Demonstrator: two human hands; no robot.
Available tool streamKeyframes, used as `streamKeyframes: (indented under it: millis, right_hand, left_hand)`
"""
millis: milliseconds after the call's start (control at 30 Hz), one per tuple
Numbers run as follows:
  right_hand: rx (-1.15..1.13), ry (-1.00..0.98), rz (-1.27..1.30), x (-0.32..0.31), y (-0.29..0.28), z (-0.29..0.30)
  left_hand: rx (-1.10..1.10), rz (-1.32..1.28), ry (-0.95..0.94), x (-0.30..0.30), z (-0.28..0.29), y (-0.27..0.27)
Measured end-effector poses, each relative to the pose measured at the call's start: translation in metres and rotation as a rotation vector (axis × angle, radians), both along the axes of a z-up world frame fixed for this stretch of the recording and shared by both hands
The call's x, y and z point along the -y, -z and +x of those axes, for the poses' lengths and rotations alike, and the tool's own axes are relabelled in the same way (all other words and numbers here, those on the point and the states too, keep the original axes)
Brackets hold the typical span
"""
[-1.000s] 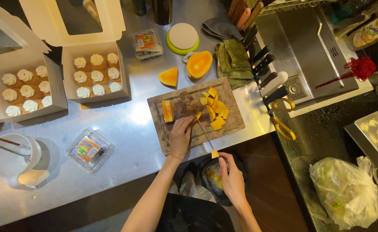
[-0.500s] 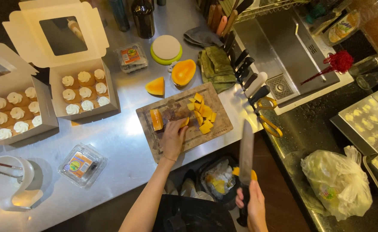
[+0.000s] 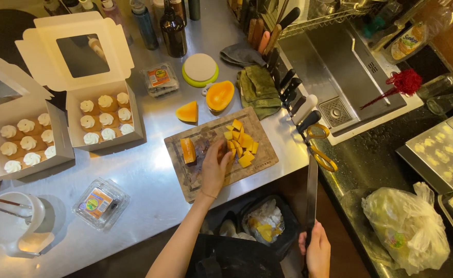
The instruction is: Cutting mango into pieces, glazing them, and placing them onto cupcakes in display boxes.
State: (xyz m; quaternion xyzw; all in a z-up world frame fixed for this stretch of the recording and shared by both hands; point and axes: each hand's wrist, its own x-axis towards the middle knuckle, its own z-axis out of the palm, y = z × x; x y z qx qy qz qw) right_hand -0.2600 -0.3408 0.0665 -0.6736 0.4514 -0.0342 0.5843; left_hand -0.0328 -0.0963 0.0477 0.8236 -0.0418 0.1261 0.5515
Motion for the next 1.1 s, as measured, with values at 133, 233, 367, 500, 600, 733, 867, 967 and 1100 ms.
streamKeyframes:
  millis: [133,233,367,500,600,733,867,967,1100]
  right_hand:
    - [-0.044,-0.201,-0.373,-0.019,-0.018,0.050]
    - [0.060,-0.433,-0.745,-0.029,-0.025,0.102]
    - [0.113,-0.609,-0.788,-0.045,-0.026,0.165]
    - [0.155,-0.734,-1.045,-0.051,0.007,0.195]
    - [0.121,-0.789,-1.284,-0.051,0.021,0.200]
    - [0.239,-0.773,-1.345,-0.044,0.024,0.201]
    - [0.458,-0.770,-1.182,-0.042,0.005,0.205]
    - [0.563,-0.763,-0.972,-0.042,-0.015,0.210]
    - [0.640,-0.664,-0.722,-0.051,-0.041,0.215]
  left_hand:
    - [0.073,0.132,0.025,-0.002,0.012,-0.024]
    - [0.188,0.224,0.219,0.005,0.033,-0.028]
    - [0.180,0.558,0.416,0.023,0.068,0.013]
    - [0.290,0.867,0.491,0.034,0.089,0.040]
    - [0.362,0.955,0.516,0.042,0.094,0.045]
    - [0.398,0.974,0.454,0.047,0.094,0.049]
    - [0.543,1.022,0.384,0.059,0.101,0.055]
    - [0.530,0.943,0.361,0.064,0.102,0.049]
    - [0.279,0.652,0.303,0.044,0.079,0.002]
